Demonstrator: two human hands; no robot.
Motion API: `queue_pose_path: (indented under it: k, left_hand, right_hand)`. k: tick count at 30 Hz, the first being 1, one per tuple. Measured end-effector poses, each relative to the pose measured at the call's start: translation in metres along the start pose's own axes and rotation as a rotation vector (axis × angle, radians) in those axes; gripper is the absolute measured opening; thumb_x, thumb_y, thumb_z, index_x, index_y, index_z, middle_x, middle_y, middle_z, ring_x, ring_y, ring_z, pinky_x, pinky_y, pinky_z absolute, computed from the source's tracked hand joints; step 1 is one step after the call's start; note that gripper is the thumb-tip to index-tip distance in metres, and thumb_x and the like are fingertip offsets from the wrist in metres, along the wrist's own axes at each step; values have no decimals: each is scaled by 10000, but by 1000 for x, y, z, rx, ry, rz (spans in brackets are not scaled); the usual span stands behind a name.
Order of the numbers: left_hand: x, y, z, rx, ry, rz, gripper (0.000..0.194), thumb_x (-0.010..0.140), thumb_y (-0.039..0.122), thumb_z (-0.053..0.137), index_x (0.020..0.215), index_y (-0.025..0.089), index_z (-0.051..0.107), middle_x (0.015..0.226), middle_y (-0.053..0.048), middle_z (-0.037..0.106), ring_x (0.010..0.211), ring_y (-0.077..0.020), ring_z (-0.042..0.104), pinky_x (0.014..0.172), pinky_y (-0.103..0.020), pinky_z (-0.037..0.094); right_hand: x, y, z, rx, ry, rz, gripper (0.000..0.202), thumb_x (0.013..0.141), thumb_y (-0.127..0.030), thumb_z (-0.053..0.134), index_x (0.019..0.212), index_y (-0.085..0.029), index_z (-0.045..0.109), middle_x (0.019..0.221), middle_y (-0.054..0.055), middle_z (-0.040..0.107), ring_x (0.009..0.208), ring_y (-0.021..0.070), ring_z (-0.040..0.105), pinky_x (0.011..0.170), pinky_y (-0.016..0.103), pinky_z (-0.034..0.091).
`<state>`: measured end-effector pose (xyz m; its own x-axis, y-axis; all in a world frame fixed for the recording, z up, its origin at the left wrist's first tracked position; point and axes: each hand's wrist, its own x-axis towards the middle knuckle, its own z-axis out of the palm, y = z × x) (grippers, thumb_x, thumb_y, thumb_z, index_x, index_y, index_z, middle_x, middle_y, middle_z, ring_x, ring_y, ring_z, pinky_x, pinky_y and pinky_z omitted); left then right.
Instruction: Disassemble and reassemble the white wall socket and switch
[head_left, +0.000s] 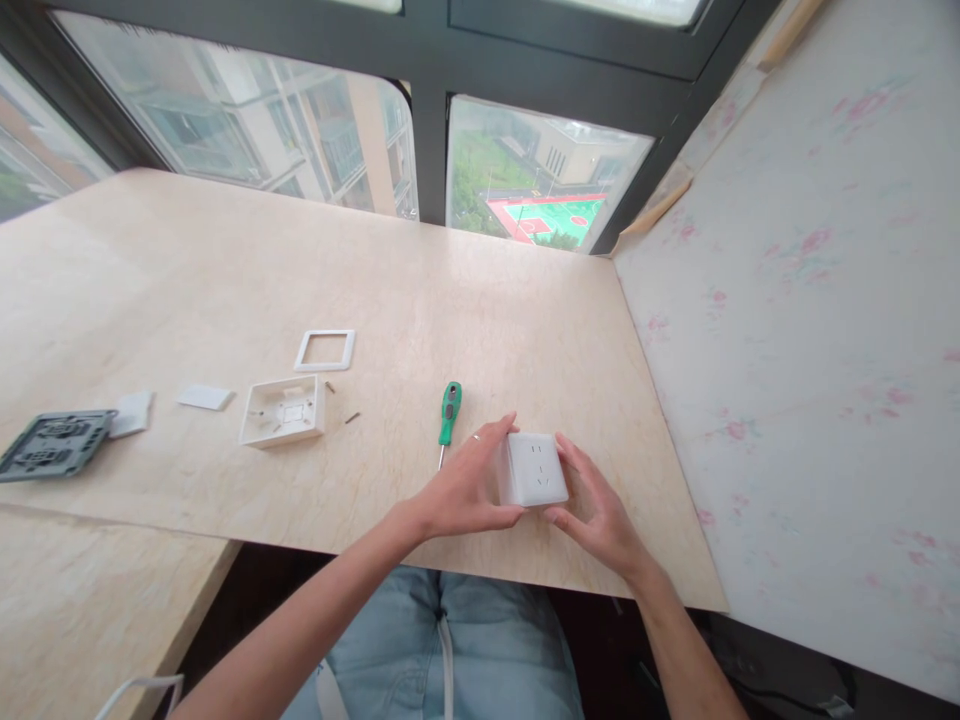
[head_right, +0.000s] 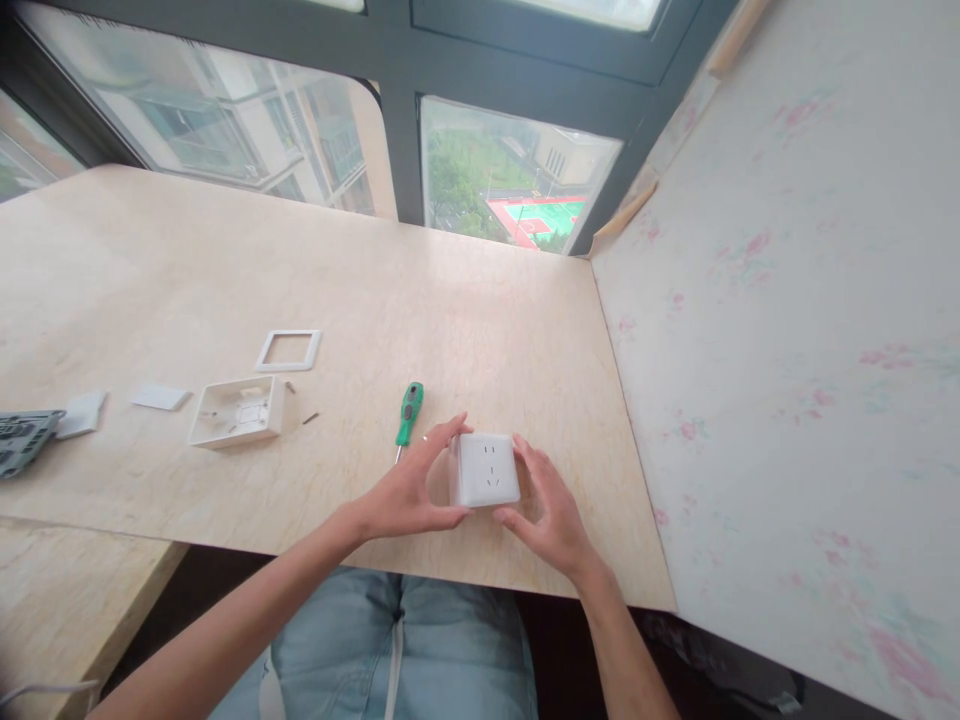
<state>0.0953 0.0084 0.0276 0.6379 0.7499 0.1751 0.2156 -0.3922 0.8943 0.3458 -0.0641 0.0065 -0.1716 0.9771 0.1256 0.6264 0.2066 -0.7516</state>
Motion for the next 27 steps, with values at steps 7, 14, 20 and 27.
queue_pose_path:
  k: [7,14,20,27]
  left_hand:
    - [1,12,15,-38,47,57,1089,736,344,804,1586,286,126,1493,-154,455,1380,-345,442,1152,-573,354]
    - [2,11,23,-237,106,-16,1070,716,382,840,1570,284,202,1482,-165,485,1365,-344,477,1100,-545,418]
    - [1,11,24,-398,192,-144,967,724,401,848,1517,249,314,1458,-192,519,1340,-338,506,1072,-522,442]
    - [1,10,27,-466,201,-182,927,719,433,847,1481,242,357,1451,-192,531,1334,-322,520,1076,-537,447]
  right_hand:
    - [-3,1,-3,148,8,-29,869,865,-452,717,1578,-357,229,1611,104,361,1411,330,455,1154,564,391]
    - [-5,4,-8,305,-56,-10,778,866,-473,712,1541,-334,351,1587,93,416,1450,327,406,1185,558,348]
    - [-2,3,-6,382,-61,15,676,882,-495,676,1495,-322,450,1520,102,507,1391,336,483,1139,551,405]
    - [-5,1,-10,435,-92,60,663,906,-508,635,1507,-311,439,1537,103,495,1380,335,502,1113,552,440]
